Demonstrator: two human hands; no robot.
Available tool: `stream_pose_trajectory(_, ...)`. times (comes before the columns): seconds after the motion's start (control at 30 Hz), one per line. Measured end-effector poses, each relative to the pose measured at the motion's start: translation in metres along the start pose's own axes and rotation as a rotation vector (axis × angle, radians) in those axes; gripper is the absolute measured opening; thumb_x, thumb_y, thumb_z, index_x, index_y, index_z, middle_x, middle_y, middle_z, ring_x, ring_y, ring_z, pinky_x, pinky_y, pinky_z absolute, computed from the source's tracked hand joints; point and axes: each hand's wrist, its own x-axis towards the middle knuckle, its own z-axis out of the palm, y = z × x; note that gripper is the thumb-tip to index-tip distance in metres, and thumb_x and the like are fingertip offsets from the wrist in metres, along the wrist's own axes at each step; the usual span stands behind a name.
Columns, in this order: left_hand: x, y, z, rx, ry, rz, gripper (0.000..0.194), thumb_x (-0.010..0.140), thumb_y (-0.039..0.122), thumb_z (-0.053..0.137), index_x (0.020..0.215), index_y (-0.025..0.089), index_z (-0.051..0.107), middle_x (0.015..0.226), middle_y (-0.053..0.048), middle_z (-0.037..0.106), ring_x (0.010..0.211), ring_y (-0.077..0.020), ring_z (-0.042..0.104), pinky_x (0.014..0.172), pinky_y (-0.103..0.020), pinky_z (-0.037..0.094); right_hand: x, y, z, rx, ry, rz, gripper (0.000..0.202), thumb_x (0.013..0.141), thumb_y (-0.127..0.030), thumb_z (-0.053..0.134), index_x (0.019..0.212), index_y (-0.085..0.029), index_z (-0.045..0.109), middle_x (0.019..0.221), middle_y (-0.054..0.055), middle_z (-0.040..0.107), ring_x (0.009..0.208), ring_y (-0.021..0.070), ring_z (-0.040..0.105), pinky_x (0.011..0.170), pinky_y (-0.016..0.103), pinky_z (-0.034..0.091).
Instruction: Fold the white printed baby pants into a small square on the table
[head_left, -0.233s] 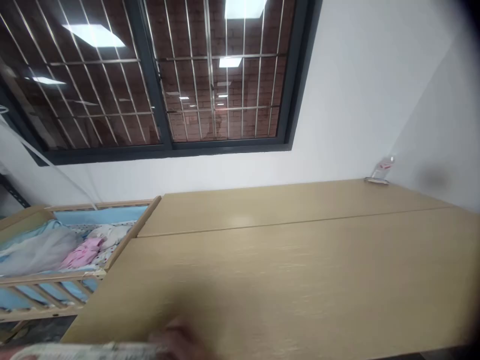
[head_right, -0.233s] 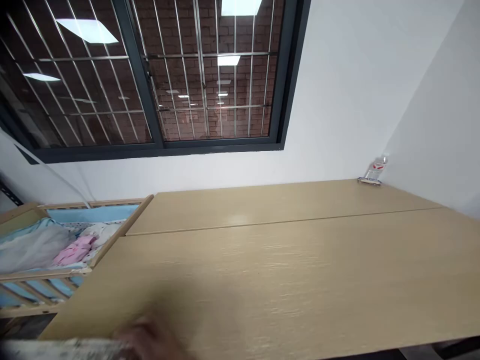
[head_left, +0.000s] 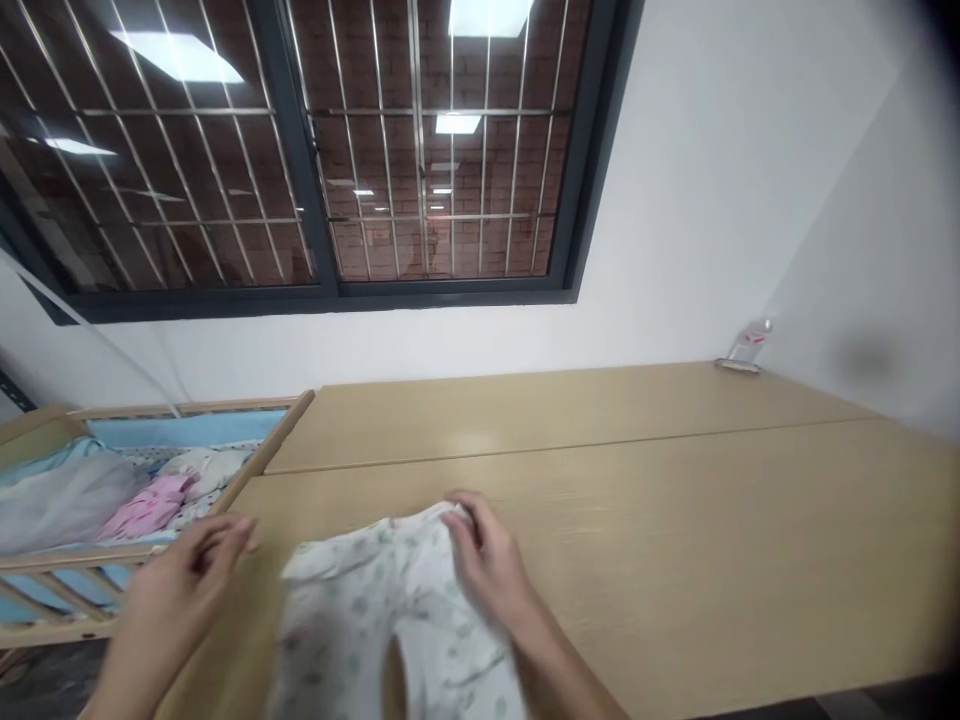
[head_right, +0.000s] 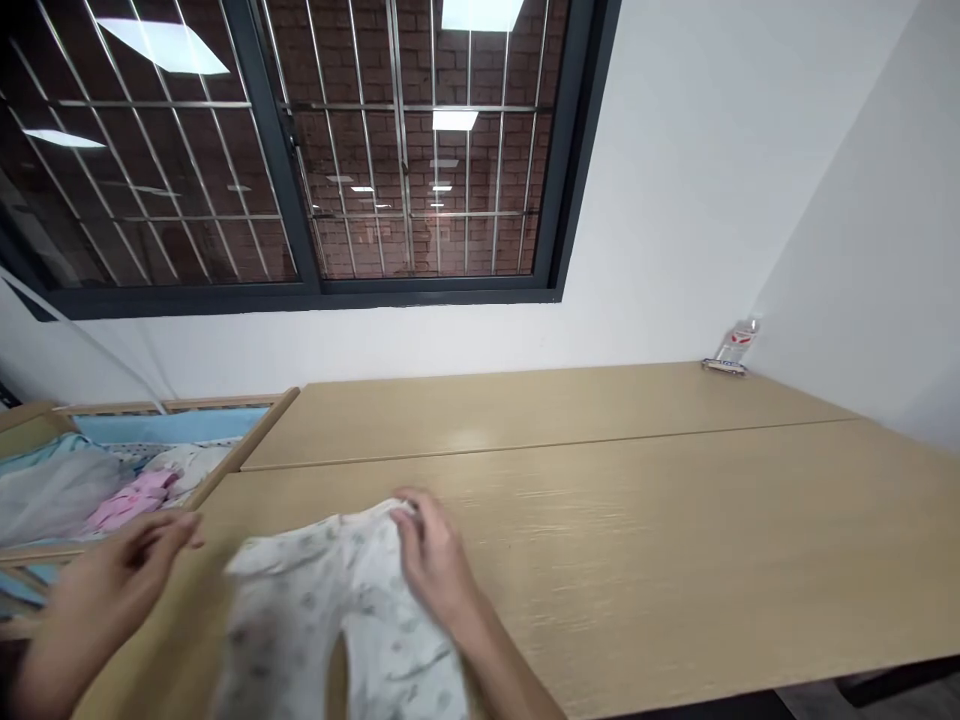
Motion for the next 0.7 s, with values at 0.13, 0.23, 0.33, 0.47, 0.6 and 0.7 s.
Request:
stream_pose_trajectory(0.13,0.003,0.056,0.077,-0.164,-0.345,0.049,0.044,0.095,0.063,0.039,0.098,0.025,0.060,0.090,-0.004,0.076,0.084,-0.0233,0.072,0.074,-0.033,0.055,0.035,0.038,-0.027,-0.132,-0.027,0.118,0.022,0.097,-0.030,0.052,0.113,-0.020,0.063,0.105,0.008,0.073,0.100,0.0221,0.068,0.091,0.034,0.052)
stream_pose_trajectory(0.23,-0.019,0.077,0.123,-0.071,-0.497,0.147,0.041,0.100,0.053,0.031,0.101,0.024,0.060,0.101,-0.007,0.075,0.096,-0.0253,0.070,0.083,-0.039,0.054,0.043,0.076,-0.034,-0.215,-0.131,0.155,0.023,0.096,-0.025,0.049,0.114,-0.019,0.061,0.107,0.009,0.073,0.100,0.0227,0.068,0.091,0.035,0.051)
stream_pose_trajectory(0.33,-0.051,0.080,0.161,-0.048,-0.555,0.321,0.045,0.103,0.044,0.024,0.118,0.021,0.061,0.124,-0.012,0.070,0.117,-0.0251,0.064,0.100,-0.042,0.050,0.041,0.115,-0.040,-0.326,-0.215,0.214,0.024,0.094,-0.021,0.047,0.115,-0.020,0.060,0.110,0.009,0.072,0.102,0.0231,0.067,0.091,0.035,0.050)
stream_pose_trajectory(0.47,-0.084,0.080,0.202,0.073,-0.632,0.502,0.056,0.103,0.043,0.030,0.146,0.011,0.046,0.155,-0.016,0.047,0.145,-0.0282,0.043,0.115,-0.045,0.042,0.036,0.158,-0.054,-0.481,-0.289,0.302,0.029,0.092,-0.014,0.047,0.117,-0.020,0.059,0.113,0.011,0.071,0.105,0.0238,0.067,0.091,0.035,0.049)
stream_pose_trajectory(0.6,-0.095,0.079,0.225,0.188,-0.560,0.602,0.061,0.104,0.045,0.030,0.152,0.009,0.038,0.162,-0.016,0.036,0.150,-0.0294,0.034,0.116,-0.047,0.039,0.033,0.178,-0.068,-0.589,-0.339,0.336,0.032,0.090,-0.010,0.049,0.118,-0.018,0.060,0.115,0.012,0.069,0.108,0.0237,0.066,0.092,0.034,0.050)
stream_pose_trajectory(0.7,-0.094,0.073,0.229,0.236,-0.496,0.644,0.063,0.103,0.047,0.031,0.151,0.007,0.040,0.161,-0.018,0.036,0.150,-0.0292,0.035,0.117,-0.046,0.037,0.028,0.174,-0.077,-0.661,-0.318,0.205,0.031,0.092,-0.011,0.047,0.117,-0.017,0.064,0.121,0.013,0.067,0.115,0.0240,0.063,0.099,0.036,0.048)
